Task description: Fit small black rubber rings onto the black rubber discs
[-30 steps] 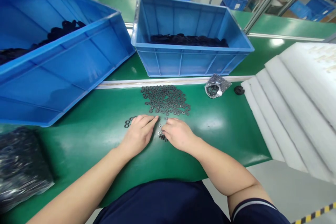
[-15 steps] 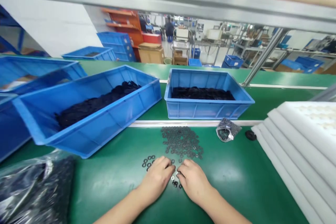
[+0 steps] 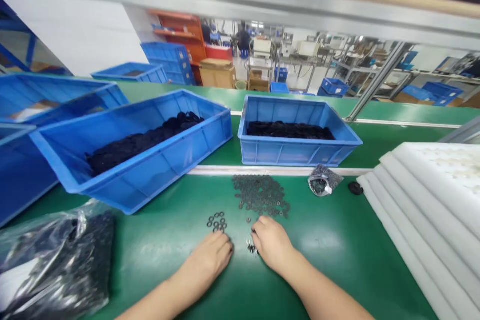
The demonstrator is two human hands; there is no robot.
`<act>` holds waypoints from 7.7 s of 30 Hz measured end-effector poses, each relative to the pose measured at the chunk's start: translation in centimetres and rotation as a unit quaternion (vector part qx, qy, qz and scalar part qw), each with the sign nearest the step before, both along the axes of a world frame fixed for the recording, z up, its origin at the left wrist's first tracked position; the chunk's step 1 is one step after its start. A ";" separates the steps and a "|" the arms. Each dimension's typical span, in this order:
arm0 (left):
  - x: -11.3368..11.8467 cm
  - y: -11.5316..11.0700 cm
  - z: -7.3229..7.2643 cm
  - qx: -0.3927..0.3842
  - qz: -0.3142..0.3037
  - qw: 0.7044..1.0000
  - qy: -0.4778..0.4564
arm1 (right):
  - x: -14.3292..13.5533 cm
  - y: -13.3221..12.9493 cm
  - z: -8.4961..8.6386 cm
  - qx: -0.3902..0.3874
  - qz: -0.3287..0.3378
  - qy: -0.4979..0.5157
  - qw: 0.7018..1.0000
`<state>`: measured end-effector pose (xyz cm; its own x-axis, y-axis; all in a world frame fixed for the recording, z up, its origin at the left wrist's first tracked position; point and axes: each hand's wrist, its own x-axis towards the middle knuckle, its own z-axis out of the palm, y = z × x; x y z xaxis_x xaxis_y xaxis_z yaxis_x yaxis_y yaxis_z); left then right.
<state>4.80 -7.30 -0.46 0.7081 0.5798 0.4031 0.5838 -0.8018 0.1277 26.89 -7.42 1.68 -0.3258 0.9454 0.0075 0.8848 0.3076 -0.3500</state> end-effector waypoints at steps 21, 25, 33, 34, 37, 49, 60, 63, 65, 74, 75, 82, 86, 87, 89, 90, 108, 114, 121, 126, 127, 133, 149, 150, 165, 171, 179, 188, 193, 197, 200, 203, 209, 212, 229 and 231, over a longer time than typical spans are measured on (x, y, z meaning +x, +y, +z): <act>-3.6 1.3 -0.6 -0.143 0.155 0.973 -0.096 | -5.7 4.6 -0.6 0.022 0.117 0.006 0.993; -3.9 1.6 -0.7 -0.143 0.196 0.964 -0.107 | -5.7 4.3 -0.3 0.038 0.131 -0.035 0.990; -5.0 2.5 -0.1 -0.166 0.269 0.940 -0.131 | -6.3 3.2 0.4 0.090 0.143 -0.128 0.977; -5.1 2.6 -0.1 -0.168 0.272 0.937 -0.138 | -6.4 3.2 0.4 0.090 0.141 -0.124 0.978; -5.4 2.8 0.1 -0.176 0.263 0.934 -0.167 | -6.3 3.3 0.2 0.079 0.129 -0.106 0.983; -5.1 2.6 -0.4 -0.166 0.185 0.957 -0.149 | -5.8 3.5 -0.1 0.028 0.078 -0.051 0.995; -2.4 2.2 -1.1 -0.117 0.087 0.971 -0.190 | 0.7 1.2 0.7 0.109 -0.044 -0.020 0.993; -2.4 2.2 -1.0 -0.115 0.089 0.973 -0.179 | 1.5 0.3 0.6 0.085 -0.047 0.002 0.995; -2.4 2.1 -0.8 -0.115 0.101 0.976 -0.158 | 1.6 0.0 0.8 0.040 -0.031 0.008 0.999; -1.8 -0.3 -0.2 -0.058 0.104 0.992 0.034 | 0.0 -0.9 3.1 -0.089 0.045 -0.016 0.995; -1.4 -0.5 -0.1 -0.052 0.095 0.993 0.041 | -0.1 -1.0 3.1 -0.095 0.048 -0.021 0.994; 3.3 1.5 -0.1 -0.084 0.002 0.996 0.035 | -0.4 -1.0 2.0 -0.079 0.072 -0.033 0.994; 2.6 2.3 -0.4 -0.107 0.019 0.993 -0.056 | -0.3 -0.7 1.6 -0.074 0.077 -0.013 0.994; 2.1 2.2 -0.5 -0.108 0.029 0.990 -0.083 | -0.2 -0.6 1.5 -0.075 0.073 -0.002 0.994; 1.1 1.7 -0.5 -0.112 0.037 0.986 -0.117 | -0.1 -0.5 1.3 -0.076 0.064 0.028 0.995; 0.9 1.5 -0.5 -0.117 0.035 0.985 -0.123 | 0.0 -0.4 1.2 -0.075 0.060 0.046 0.994; 3.4 0.1 0.0 -0.142 0.003 0.989 -0.034 | 1.2 0.7 0.2 -0.027 0.026 0.104 0.994; 4.1 -0.1 -0.4 -0.140 0.004 0.988 -0.059 | 0.0 0.6 -0.4 -0.014 0.045 0.119 0.992; 4.5 -0.4 -0.4 -0.146 -0.007 0.988 -0.054 | 1.9 1.4 0.3 -0.024 0.036 0.156 0.987; 1.7 0.4 -0.2 -0.191 0.012 0.977 -0.097 | 2.3 1.0 1.0 -0.061 0.052 0.111 0.991; 1.0 0.7 -0.1 -0.194 0.024 0.975 -0.109 | 2.1 0.8 1.1 -0.062 0.054 0.100 0.992; -3.1 3.2 0.6 -0.166 0.121 0.960 -0.191 | 0.7 0.2 0.2 -0.037 0.062 0.080 0.994; -3.8 3.4 -0.3 -0.156 0.097 0.975 -0.128 | -0.8 0.2 -0.7 0.009 0.060 0.054 0.997; -3.9 3.4 -0.3 -0.155 0.100 0.976 -0.119 | -0.7 0.2 -0.7 0.006 0.058 0.063 0.996; -0.7 -0.5 0.7 -0.080 0.173 0.981 0.022 | -0.5 0.6 -0.4 -0.016 0.040 0.086 0.995; 1.0 -0.5 0.4 -0.115 0.097 0.988 0.030 | 0.0 1.4 -1.1 0.036 -0.002 0.060 0.998; 2.1 -0.2 0.4 -0.147 0.033 0.989 -0.009 | 0.6 1.9 -1.3 0.068 -0.030 0.101 0.992; 1.8 0.5 -0.5 -0.129 0.063 0.989 -0.028 | 0.0 1.4 -0.9 0.078 -0.028 0.147 0.986; 0.7 0.2 -0.2 -0.146 0.096 0.984 -0.031 | -1.8 2.2 -0.1 0.068 0.034 0.097 0.992; -1.0 0.4 0.2 -0.155 0.136 0.978 -0.026 | -4.1 3.8 0.5 0.039 0.084 0.050 0.994; -1.6 0.8 0.3 -0.138 0.145 0.980 -0.022 | -5.6 5.0 0.4 0.029 0.093 0.024 0.995; -1.9 1.3 0.0 -0.148 0.153 0.975 -0.062 | -6.4 5.5 -0.1 0.023 0.101 0.005 0.995; -3.1 2.5 0.1 -0.181 0.180 0.961 -0.104 | -6.9 5.5 -0.4 0.026 0.091 0.005 0.995; -3.4 2.7 0.3 -0.181 0.196 0.959 -0.097 | -7.3 5.5 -0.3 0.023 0.061 0.014 0.998; -3.4 2.3 0.1 -0.173 0.200 0.962 -0.062 | -7.1 3.0 1.1 0.031 0.109 -0.099 0.989; -3.4 2.3 0.1 -0.169 0.205 0.962 -0.060 | -6.7 3.0 1.0 0.036 0.118 -0.079 0.989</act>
